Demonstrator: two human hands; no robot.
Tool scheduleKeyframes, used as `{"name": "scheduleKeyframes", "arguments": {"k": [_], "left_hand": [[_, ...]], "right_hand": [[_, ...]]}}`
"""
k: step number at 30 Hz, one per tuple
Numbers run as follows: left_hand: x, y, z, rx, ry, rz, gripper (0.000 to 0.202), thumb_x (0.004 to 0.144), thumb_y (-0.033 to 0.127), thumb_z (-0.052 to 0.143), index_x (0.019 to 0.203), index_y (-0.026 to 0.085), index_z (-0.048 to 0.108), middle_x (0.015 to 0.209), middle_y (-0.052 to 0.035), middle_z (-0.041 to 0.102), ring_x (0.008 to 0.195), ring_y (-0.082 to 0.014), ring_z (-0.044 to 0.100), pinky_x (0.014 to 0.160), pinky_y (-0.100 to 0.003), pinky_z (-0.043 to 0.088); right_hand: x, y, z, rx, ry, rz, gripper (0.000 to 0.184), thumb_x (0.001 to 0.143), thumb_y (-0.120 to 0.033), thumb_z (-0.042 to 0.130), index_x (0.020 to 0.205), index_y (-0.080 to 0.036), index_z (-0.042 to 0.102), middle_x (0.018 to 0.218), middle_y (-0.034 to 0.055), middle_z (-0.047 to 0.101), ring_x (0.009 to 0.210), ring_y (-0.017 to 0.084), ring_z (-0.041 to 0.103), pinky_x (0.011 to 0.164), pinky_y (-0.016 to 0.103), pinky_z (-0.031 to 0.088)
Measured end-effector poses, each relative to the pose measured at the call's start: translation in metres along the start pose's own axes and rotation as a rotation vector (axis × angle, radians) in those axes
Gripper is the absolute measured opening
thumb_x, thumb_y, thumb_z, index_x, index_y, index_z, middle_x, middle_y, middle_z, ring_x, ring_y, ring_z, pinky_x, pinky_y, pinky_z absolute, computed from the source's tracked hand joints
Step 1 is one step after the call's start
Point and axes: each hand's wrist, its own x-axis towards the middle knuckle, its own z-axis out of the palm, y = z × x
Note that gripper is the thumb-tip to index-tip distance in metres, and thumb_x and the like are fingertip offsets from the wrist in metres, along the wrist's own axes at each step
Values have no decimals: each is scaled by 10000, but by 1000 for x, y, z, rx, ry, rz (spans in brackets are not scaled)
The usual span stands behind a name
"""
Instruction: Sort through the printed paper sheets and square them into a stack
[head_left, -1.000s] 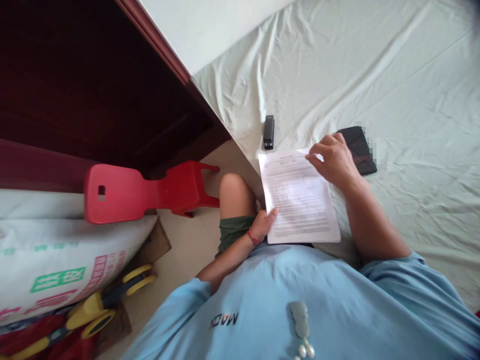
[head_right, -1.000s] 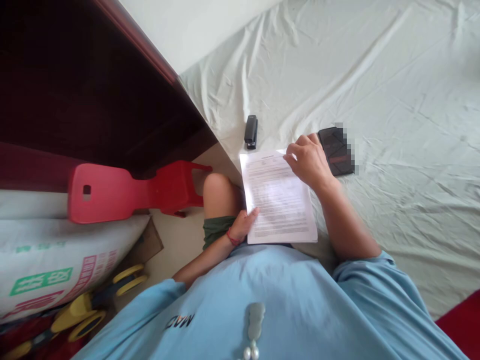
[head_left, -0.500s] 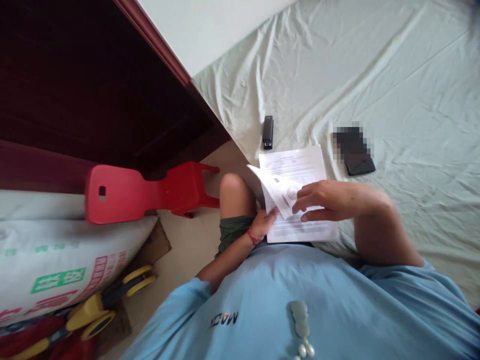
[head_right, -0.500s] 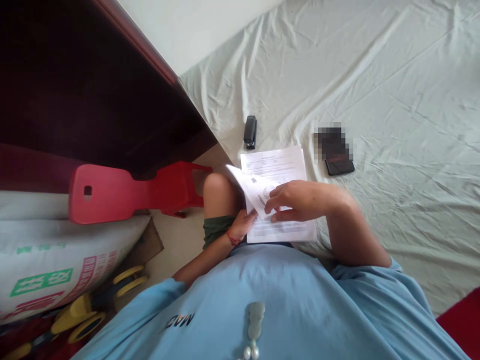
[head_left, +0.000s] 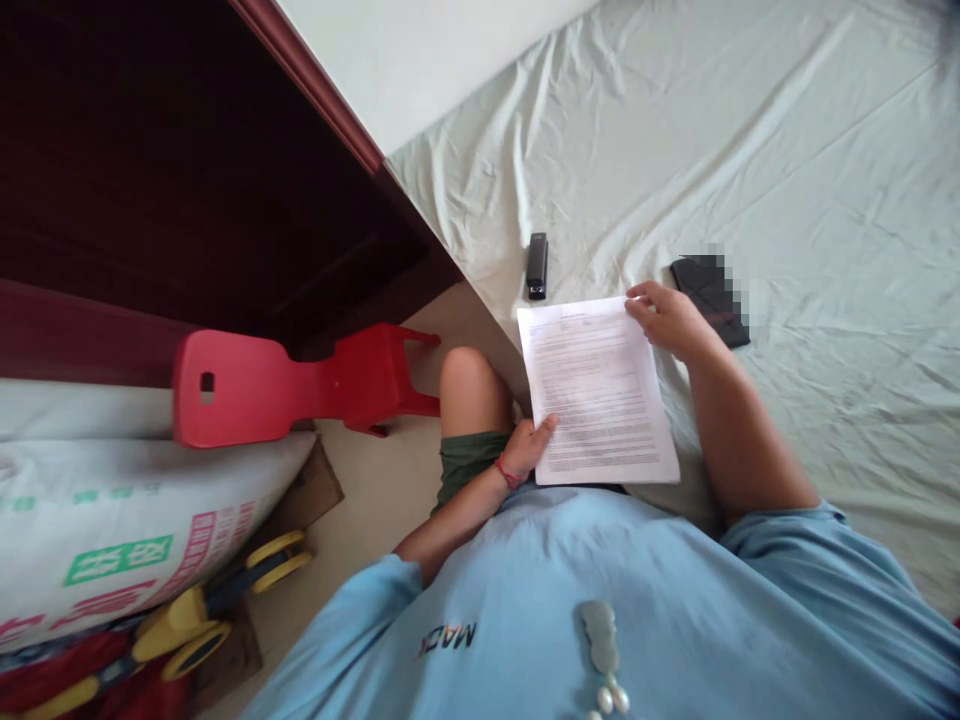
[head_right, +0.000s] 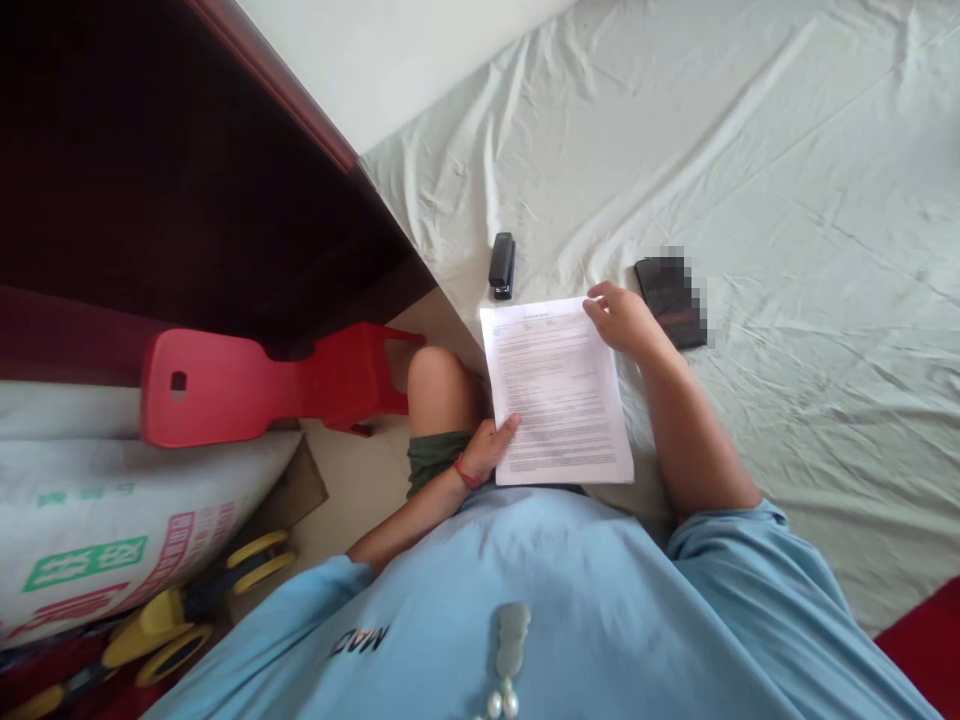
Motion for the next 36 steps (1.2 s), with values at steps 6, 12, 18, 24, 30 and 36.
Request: {"name": "scheduleKeyframes", "arguments": {"k": [6, 12, 18, 24, 30, 36], "left_hand": [[1, 0, 3, -45, -6, -6, 954, 695, 945, 694, 1016, 56, 819, 1079, -206, 810, 1000, -348, 772, 964, -452, 598], [-1, 1, 3, -124, 2, -31, 902, 666, 895, 772, 1006, 60, 821, 1078, -201, 812, 993, -345, 774, 995, -474, 589], [-3, 6, 5, -271, 19, -69, 829, 562, 727, 950, 1055, 71, 828, 1115, -184, 813, 1061, -341, 766, 1039, -478, 579], [-2, 9, 6, -371, 63, -84, 769, 495, 584, 1031, 1047, 87, 835, 1128, -171, 816, 1017, -321, 772, 1054, -505, 580], [-1, 10, 5, -392, 74, -75, 778, 507, 591, 1026, 1054, 75, 827, 1112, -186, 815, 1081, -384, 765, 1098, -560, 544], [-10, 14, 2, -523, -32, -78, 720, 607, 521, 1001, 1147, 88, 800, 1216, -199, 790, 1200, -407, 732, 1148, -569, 514]], "right_hand": [[6, 8, -1, -236, 95, 7, 391, 899, -423, 677, 1219, -200, 672, 1144, 147, 740, 1034, 310, 685, 918, 470, 539], [5, 2, -2, -405, 31, 67, 148, 879, -367, 669, 909, -231, 722, 882, 92, 749, 845, 260, 664, 724, 367, 481], [1, -4, -9, -423, 4, 50, 119, 901, -321, 646, 862, -225, 703, 869, 85, 736, 829, 246, 652, 707, 352, 432], [-1, -9, -9, -336, -121, -24, 237, 927, -434, 673, 850, -211, 683, 837, 85, 721, 807, 243, 654, 727, 360, 458], [-9, -17, -16, -257, -396, -87, 160, 913, -369, 697, 882, -219, 748, 912, 68, 793, 893, 269, 734, 786, 359, 532], [-24, -36, -28, -222, -379, -176, 178, 943, -300, 608, 918, -228, 769, 914, 64, 803, 939, 276, 755, 834, 366, 561]]}}
